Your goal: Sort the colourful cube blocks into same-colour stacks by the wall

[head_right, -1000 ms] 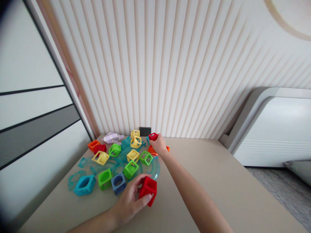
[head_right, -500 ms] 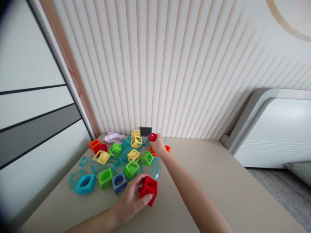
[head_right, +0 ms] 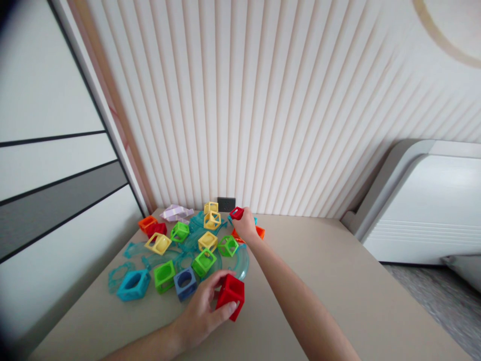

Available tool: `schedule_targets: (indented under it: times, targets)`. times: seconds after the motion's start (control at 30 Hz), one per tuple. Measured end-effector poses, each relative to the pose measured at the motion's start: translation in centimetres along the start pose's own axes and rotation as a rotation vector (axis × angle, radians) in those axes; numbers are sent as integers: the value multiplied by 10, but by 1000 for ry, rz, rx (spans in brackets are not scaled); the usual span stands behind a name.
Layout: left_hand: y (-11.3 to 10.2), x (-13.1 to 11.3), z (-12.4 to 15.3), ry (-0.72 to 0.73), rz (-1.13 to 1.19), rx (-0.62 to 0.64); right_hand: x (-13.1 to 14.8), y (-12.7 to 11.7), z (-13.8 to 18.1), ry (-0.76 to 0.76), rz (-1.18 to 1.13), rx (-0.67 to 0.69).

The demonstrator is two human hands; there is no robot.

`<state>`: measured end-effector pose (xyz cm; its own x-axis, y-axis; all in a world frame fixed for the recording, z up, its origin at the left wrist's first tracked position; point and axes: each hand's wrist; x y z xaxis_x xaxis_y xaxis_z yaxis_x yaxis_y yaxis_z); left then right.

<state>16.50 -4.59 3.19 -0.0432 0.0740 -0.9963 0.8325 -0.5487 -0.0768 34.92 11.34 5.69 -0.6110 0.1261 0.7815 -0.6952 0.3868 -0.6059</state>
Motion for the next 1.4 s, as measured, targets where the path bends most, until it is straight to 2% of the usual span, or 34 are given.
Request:
schedule_targets:
  times: [0.4, 0.87, 1.2, 1.4]
  targets:
    - [0, 3, 0, 14, -12, 5, -13, 1, -8, 42, -64, -6]
    - [1, 1, -1, 0, -18, -4, -5, 2, 1, 4, -68, -101]
    - [0, 5, 0, 5, -27, -1, -6, 3, 1, 28, -69, -108]
    - [0, 3, -1, 16, -14, 1, -9, 4, -1, 32, -145, -83]
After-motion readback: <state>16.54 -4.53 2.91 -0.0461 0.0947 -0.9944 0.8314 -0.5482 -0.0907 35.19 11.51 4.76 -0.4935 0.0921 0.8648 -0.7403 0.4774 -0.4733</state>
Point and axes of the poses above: each hand's wrist, its own z-axis away from the middle knuckle, its own y-axis out of the palm, x = y × z, and after that the axes turned 2 degrees about -y, right-handed
